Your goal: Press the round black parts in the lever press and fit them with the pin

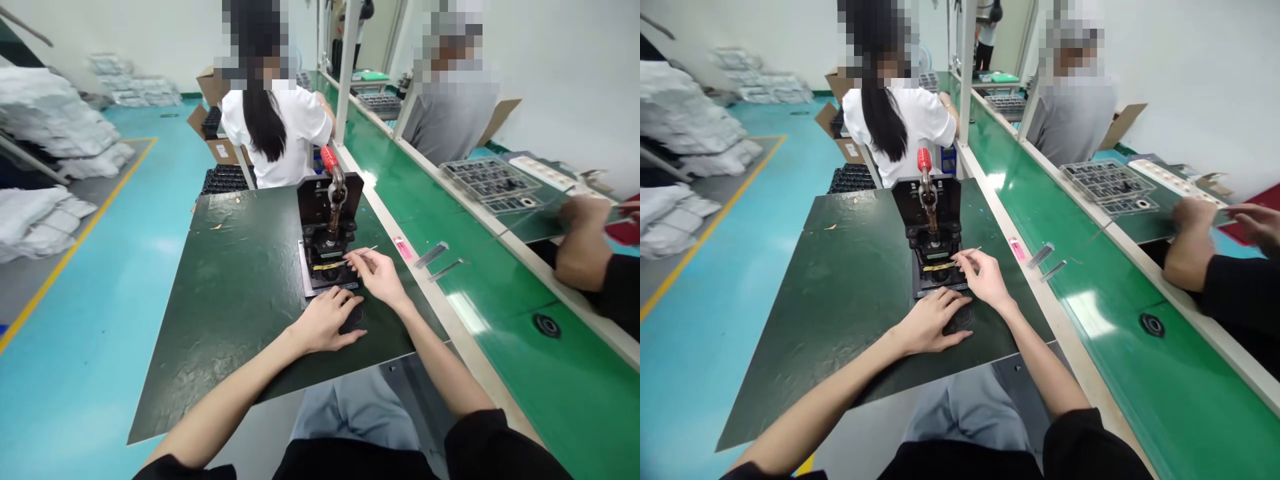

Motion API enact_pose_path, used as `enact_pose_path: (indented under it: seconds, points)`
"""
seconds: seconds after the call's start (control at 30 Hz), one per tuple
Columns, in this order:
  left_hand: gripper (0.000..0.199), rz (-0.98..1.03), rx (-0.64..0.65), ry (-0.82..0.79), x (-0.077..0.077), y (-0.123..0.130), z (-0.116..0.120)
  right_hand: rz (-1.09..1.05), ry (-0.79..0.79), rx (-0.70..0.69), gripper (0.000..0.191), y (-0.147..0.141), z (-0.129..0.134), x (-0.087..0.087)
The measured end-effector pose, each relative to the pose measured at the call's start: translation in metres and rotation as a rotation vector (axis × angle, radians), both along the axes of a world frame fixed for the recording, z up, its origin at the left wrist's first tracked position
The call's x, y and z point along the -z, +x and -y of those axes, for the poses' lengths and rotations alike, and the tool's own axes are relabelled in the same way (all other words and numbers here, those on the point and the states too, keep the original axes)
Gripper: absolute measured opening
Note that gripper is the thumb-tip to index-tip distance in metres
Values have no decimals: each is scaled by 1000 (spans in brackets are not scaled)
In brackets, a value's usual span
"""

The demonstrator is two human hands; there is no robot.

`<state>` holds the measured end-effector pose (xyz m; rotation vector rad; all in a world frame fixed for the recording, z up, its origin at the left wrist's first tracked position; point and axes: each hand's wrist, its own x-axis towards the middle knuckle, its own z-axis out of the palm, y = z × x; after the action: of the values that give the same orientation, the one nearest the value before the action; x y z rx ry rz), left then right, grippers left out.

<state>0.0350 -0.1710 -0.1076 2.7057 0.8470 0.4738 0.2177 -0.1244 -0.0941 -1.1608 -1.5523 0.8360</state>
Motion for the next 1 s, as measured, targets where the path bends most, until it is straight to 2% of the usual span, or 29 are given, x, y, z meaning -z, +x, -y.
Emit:
enact_pose_path:
  seconds: [0.13, 0.27, 0.67, 1.0]
  points:
    - [46, -11, 7, -26, 3, 0, 0, 28, 58, 21, 42, -5, -5, 12]
    - [49, -11, 2, -31, 5, 1, 0, 37, 99, 42, 41, -8, -4, 17]
    - [49, -8, -6, -4, 6, 3, 1, 101, 149, 10, 35, -12, -1, 16]
    - [48, -10, -14, 11, 7, 5, 1, 159, 213, 40, 29, -18, -1, 16]
